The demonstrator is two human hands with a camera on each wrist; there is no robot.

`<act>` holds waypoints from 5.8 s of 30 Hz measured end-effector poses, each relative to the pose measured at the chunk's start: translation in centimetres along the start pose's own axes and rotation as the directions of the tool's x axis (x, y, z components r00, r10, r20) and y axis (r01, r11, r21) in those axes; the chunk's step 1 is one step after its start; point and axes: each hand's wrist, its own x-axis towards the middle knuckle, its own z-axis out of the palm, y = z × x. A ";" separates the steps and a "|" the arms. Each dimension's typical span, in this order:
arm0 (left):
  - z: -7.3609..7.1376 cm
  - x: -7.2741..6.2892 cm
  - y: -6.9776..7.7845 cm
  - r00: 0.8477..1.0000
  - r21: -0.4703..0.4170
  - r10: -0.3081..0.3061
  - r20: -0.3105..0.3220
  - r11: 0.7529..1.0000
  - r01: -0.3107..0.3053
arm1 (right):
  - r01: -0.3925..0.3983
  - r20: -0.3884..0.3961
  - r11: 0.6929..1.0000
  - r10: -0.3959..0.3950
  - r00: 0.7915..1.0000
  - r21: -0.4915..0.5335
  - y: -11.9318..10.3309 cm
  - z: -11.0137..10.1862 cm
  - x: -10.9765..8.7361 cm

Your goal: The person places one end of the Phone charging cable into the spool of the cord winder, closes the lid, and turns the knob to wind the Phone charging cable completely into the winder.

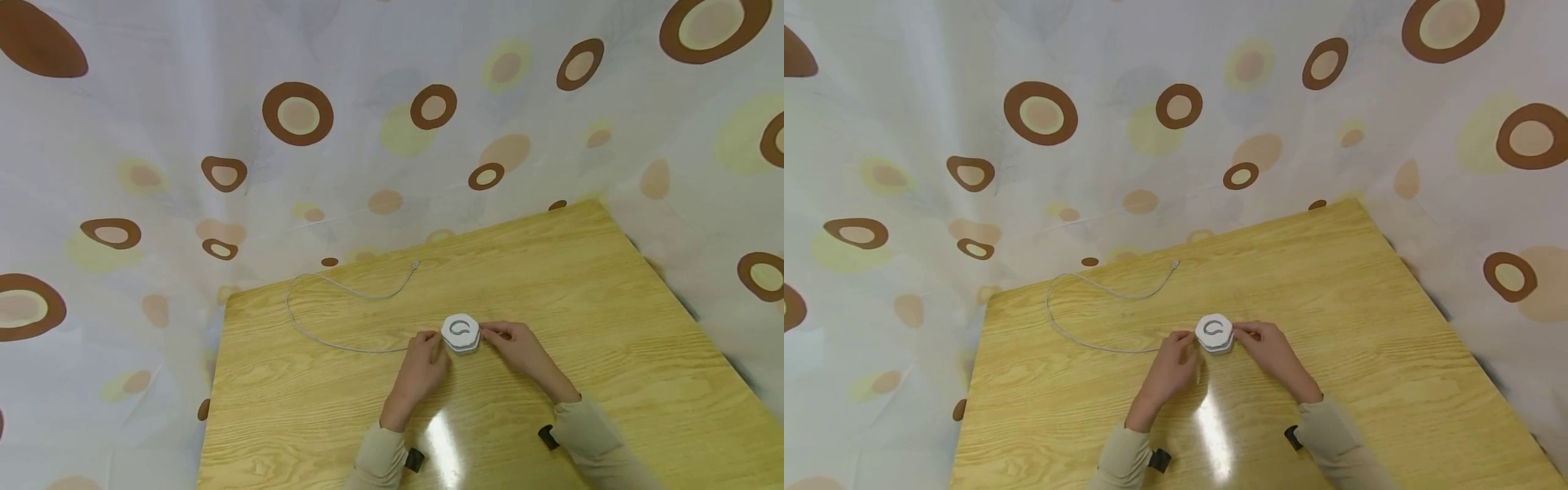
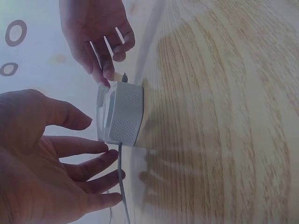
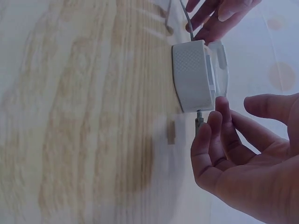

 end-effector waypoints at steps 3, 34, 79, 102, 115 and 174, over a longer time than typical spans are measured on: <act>0.1 0.0 -0.1 1.000 0.010 -0.005 0.010 1.000 0.005 | 0.017 -0.005 1.000 -0.017 1.000 -0.015 0.4 0.1 -0.1; 1.1 2.1 -1.1 0.991 0.134 0.013 -0.130 0.991 0.005 | -0.001 -0.061 0.994 -0.006 0.998 -0.109 0.2 1.3 0.8; 2.1 3.5 0.1 0.994 0.343 0.108 0.008 0.934 -0.104 | 0.081 0.004 0.978 -0.082 0.997 -0.191 2.9 0.3 1.9; 2.0 3.6 -0.4 0.992 0.321 0.125 0.023 0.939 -0.125 | 0.022 -0.095 0.966 -0.048 0.994 -0.259 4.7 -4.7 0.6; 2.2 3.8 -0.6 0.992 0.328 0.127 0.029 0.936 -0.129 | 0.014 -0.087 0.969 -0.037 0.996 -0.248 5.2 -5.9 -0.2; 2.1 3.4 -0.4 0.991 0.320 0.132 -0.009 0.939 -0.122 | 0.043 -0.019 0.983 -0.047 0.999 -0.179 3.5 -1.4 1.6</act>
